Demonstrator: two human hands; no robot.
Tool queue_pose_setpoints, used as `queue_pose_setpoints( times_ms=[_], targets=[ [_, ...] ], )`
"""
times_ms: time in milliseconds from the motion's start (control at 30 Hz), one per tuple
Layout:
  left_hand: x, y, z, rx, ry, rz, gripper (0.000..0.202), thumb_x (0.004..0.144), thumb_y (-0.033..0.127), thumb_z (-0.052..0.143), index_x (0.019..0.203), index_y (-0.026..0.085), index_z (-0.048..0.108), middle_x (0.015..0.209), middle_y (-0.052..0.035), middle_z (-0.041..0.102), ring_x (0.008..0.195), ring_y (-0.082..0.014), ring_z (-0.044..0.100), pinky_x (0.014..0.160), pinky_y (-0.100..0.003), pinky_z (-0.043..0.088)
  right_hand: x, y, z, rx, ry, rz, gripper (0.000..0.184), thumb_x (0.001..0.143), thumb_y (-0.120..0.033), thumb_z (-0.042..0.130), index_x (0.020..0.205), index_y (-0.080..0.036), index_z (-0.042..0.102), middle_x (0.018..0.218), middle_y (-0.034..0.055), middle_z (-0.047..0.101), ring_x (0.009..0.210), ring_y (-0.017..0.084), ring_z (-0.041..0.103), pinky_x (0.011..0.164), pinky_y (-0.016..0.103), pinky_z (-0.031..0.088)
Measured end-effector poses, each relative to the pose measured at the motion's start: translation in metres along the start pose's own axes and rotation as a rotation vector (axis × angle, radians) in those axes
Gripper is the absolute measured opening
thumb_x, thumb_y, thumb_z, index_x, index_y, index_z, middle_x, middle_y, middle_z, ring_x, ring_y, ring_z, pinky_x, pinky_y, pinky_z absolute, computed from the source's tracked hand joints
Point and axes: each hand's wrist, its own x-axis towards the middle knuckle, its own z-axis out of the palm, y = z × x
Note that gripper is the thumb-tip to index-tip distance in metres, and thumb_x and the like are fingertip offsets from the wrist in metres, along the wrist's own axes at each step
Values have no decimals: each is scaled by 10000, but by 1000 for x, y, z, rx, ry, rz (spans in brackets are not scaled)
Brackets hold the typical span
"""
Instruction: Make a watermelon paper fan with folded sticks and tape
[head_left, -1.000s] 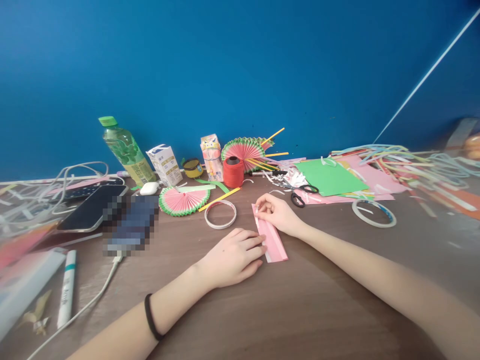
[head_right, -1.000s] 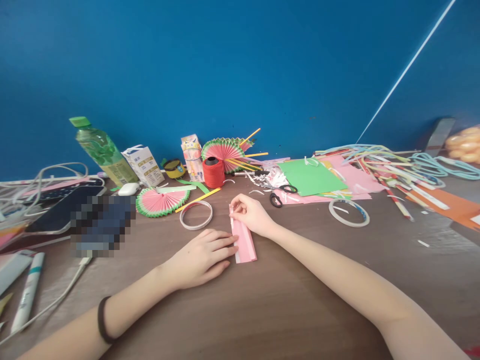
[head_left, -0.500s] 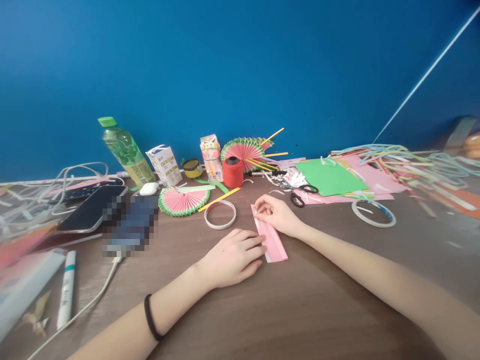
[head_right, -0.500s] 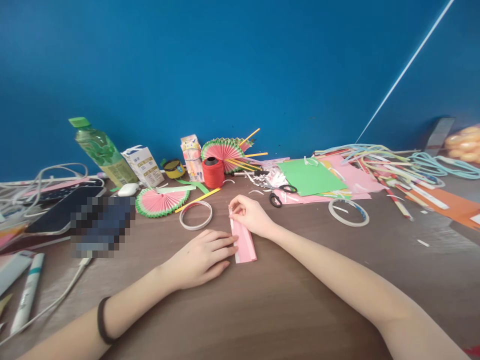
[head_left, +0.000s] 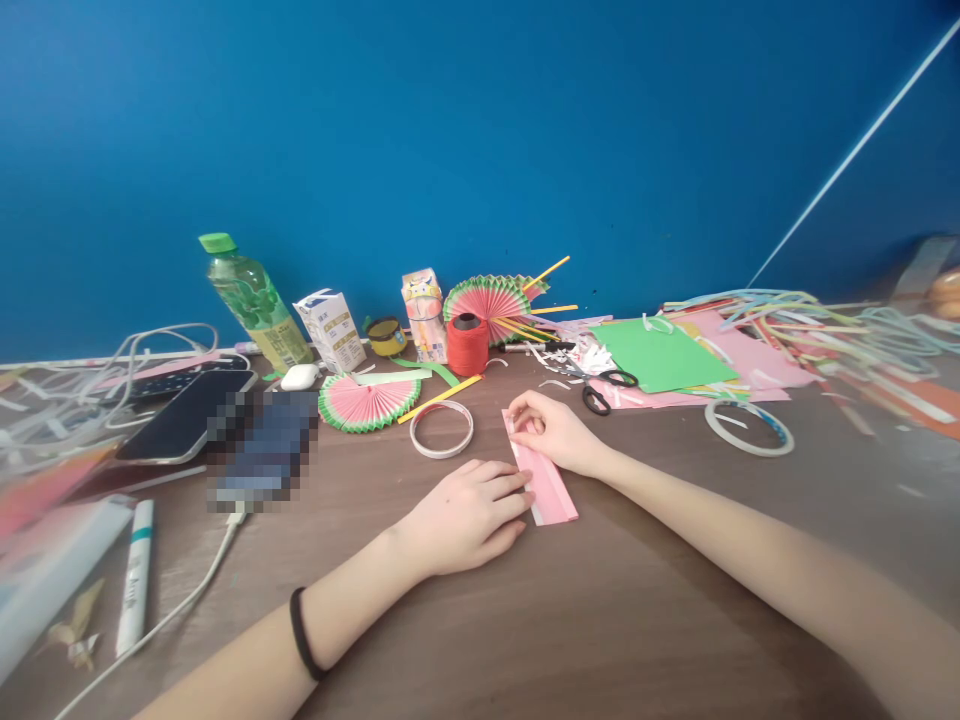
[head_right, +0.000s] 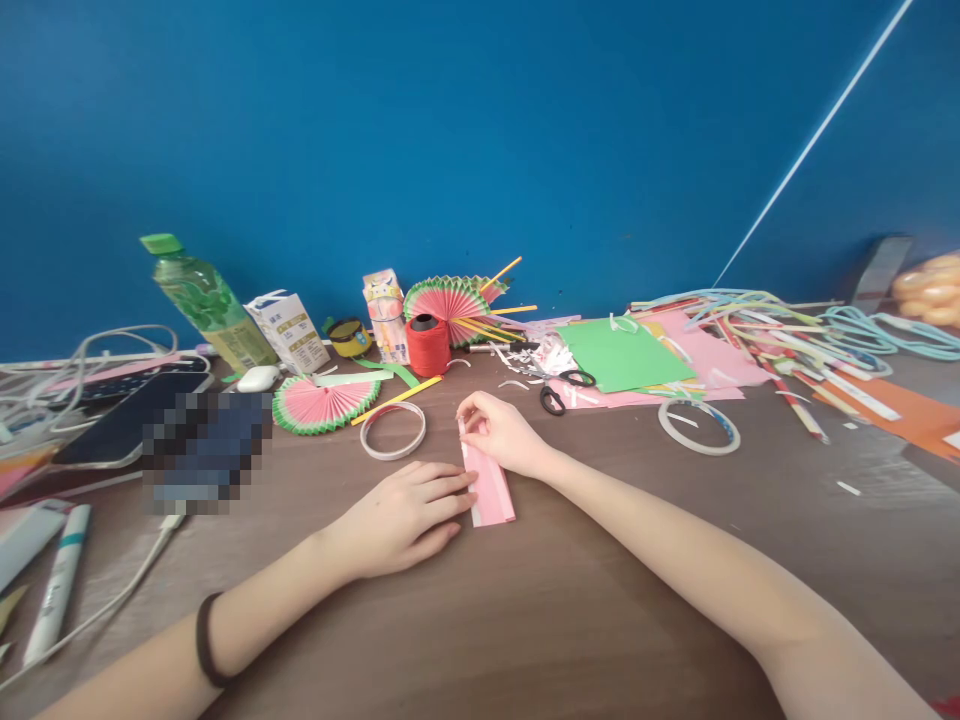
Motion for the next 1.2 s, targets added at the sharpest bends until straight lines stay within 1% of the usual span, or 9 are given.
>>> queue_pose_setpoints(
  times_ms=[167,267,433,533,700,767,967,1133,1200],
  targets=[
    [1,0,1,-17,25,11,296,854,253,424,1115,192,552,1237,-75,552,1124,-209,486,921,-365,406,-1,2,1,-16,-20,-63,203,682,-106,518,863,-197,506,810,1,585,733,144,571,666,279,417],
    [1,0,0,-16,24,12,294,851,249,428,1111,191,554,1235,-76,554,1120,-211,488,922,-366,406,-1,3,0,-22,-38,-77,215,686,-100,506,876,-200,499,823,2,587,756,149,573,692,284,419],
    [0,0,0,-17,16,7,300,850,248,427,1119,192,549,1246,-73,545,1128,-215,480,924,-370,403,0,4,-2,-104,-26,-96,231,681,-113,520,893,-203,507,938,22,580,878,172,548,771,301,405],
    [0,0,0,-19,19,9,302,849,248,430,1122,195,547,1250,-70,542,1128,-216,478,926,-369,401,1,6,-2,-137,-15,-84,236,677,-128,531,900,-200,503,939,27,571,873,179,540,775,313,401],
    [1,0,-1,-7,-7,8,308,857,248,412,1126,183,547,1256,-71,536,1132,-215,470,931,-371,397,2,8,-1,-188,24,-99,231,666,-121,521,881,-202,506,931,39,555,919,202,516,831,353,383],
    [1,0,-1,-7,-10,3,310,860,252,408,1128,180,546,1262,-68,531,1136,-215,465,935,-371,394,3,7,-1,-197,18,-85,230,665,-117,517,879,-202,502,929,41,556,929,207,509,852,364,375],
    [1,0,1,-7,-2,6,309,860,255,409,1125,181,548,1265,-69,529,1131,-214,470,933,-366,395,4,-1,-9,-214,-110,2,314,647,-130,568,943,-194,482,985,46,537,939,208,490,844,367,386],
    [0,0,1,-9,3,5,312,864,264,402,1130,191,546,1257,-70,535,1126,-216,472,927,-369,396,4,-6,-17,-215,-240,-1,397,644,-161,608,1014,-198,468,1050,51,509,988,209,483,901,399,365],
    [0,-1,2,-10,-2,2,314,863,264,402,1134,190,543,1261,-69,531,1131,-216,470,929,-369,394,4,-5,-18,-214,-257,-15,415,636,-163,622,1021,-196,472,1059,55,502,1013,213,475,919,404,355]
  ],
)
